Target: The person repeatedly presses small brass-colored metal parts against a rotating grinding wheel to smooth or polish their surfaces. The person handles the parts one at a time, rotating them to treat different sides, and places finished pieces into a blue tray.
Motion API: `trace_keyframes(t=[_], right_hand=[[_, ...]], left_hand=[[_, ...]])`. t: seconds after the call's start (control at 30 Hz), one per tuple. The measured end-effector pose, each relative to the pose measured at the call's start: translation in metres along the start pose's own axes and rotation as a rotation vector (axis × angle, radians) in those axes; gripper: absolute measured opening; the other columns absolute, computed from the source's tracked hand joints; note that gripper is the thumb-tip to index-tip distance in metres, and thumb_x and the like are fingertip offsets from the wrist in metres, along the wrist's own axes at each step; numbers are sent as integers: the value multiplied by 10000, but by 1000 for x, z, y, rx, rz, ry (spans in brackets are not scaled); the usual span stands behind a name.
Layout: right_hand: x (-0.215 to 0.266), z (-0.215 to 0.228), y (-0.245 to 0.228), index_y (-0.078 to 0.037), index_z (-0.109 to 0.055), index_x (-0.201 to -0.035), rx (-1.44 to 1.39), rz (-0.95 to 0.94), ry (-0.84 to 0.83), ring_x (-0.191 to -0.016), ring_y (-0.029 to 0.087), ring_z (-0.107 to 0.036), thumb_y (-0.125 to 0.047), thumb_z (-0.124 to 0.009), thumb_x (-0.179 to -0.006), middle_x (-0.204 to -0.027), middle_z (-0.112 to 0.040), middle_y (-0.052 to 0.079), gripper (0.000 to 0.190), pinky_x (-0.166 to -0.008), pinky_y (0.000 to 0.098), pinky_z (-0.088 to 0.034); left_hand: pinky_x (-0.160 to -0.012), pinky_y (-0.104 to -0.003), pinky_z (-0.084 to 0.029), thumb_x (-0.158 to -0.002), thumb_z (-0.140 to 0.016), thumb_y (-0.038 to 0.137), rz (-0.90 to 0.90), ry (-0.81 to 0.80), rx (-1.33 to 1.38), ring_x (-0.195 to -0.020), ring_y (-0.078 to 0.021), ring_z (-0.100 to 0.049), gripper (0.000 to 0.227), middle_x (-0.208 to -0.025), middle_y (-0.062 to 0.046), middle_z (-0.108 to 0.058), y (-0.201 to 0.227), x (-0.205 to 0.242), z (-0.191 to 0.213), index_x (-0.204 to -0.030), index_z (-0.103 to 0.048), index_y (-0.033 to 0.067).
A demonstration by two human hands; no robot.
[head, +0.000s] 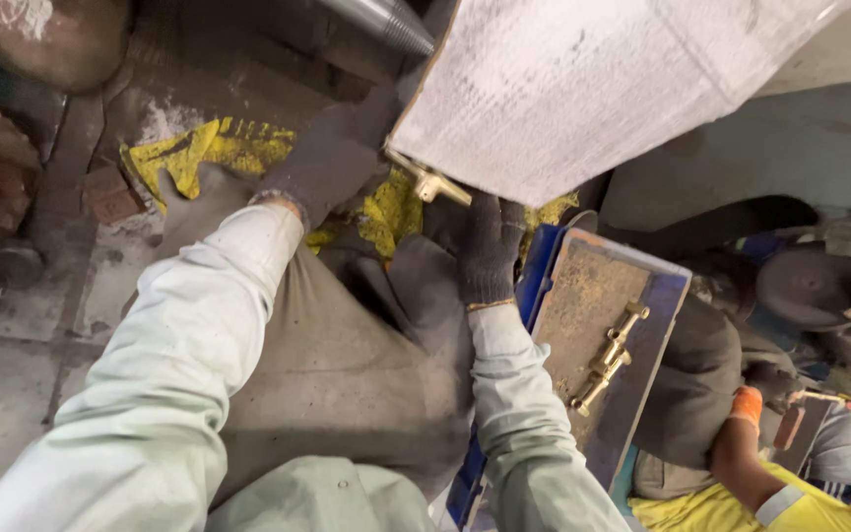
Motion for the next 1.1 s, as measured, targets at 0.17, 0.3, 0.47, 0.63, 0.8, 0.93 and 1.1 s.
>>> trace_keyframes(t=[0.17,0.3,0.47,0.63,0.8,0.93,1.1], right_hand=[[-16,-22,30,-33,-664,-1231,224,55,-175,-1153,495,-577,8,-611,-800,-1213,-660,254,437,-984,551,-477],[-19,-23,30,-73,-661,-1240,231,-189,-300,-1183,451,-601,-55,-597,-921,-1216,-681,214,326,-1015,522,-475],[-1,15,-26,-6,-489,-1462,-74,11,31,-1396,508,-447,-56,-581,-1040,-1523,-441,336,436,-1158,522,-387],[-12,4,-21,-3,-573,-1371,175,89,-82,-1283,530,-470,-114,-675,-903,-1378,-526,338,491,-1100,563,-368],[-31,-30,17,-60,-703,-1245,262,47,-215,-1219,447,-596,-30,-621,-878,-1264,-681,243,377,-1037,519,-463],[-21,-20,18,-72,-727,-1160,216,-273,-273,-1166,418,-638,-68,-635,-931,-1180,-701,229,248,-976,477,-519],[-13,-3,-2,-26,-718,-1130,-192,-235,43,-1164,486,-583,-63,-668,-786,-1186,-680,262,350,-970,528,-478]], left_hand=[[-813,-498,-501,-959,-534,280,58,17,-66,-979,-429,-672,347,-1067,-236,-716,-6,-8,1,-1249,-623,110],[-767,-443,-537,-1004,-476,270,139,40,25,-890,-351,-728,335,-1071,-198,-729,-1,-7,-2,-1241,-654,113],[-684,-408,-570,-949,-489,281,202,-5,85,-785,-288,-748,391,-1026,-161,-746,1,1,-3,-1291,-626,149],[-686,-405,-550,-1068,-443,485,379,-63,235,-788,-276,-721,455,-966,-169,-770,13,9,9,-1231,-697,144],[-669,-413,-578,-1012,-434,385,250,-66,125,-773,-278,-739,391,-1019,-167,-728,11,-1,6,-1270,-618,156],[-686,-397,-578,-915,-548,303,122,-73,2,-782,-283,-749,426,-1044,-159,-740,-6,-2,-3,-1313,-614,167],[-638,-374,-587,-1008,-565,319,385,-86,331,-748,-242,-760,342,-1004,-149,-782,-12,4,-6,-1216,-704,86]])
Point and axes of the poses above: each hand's wrist, its own x-axis away from the middle knuckle, its own z-axis out of the back of the hand, y = z × x, the point moved 4 cm from there along -x, towards the middle knuckle
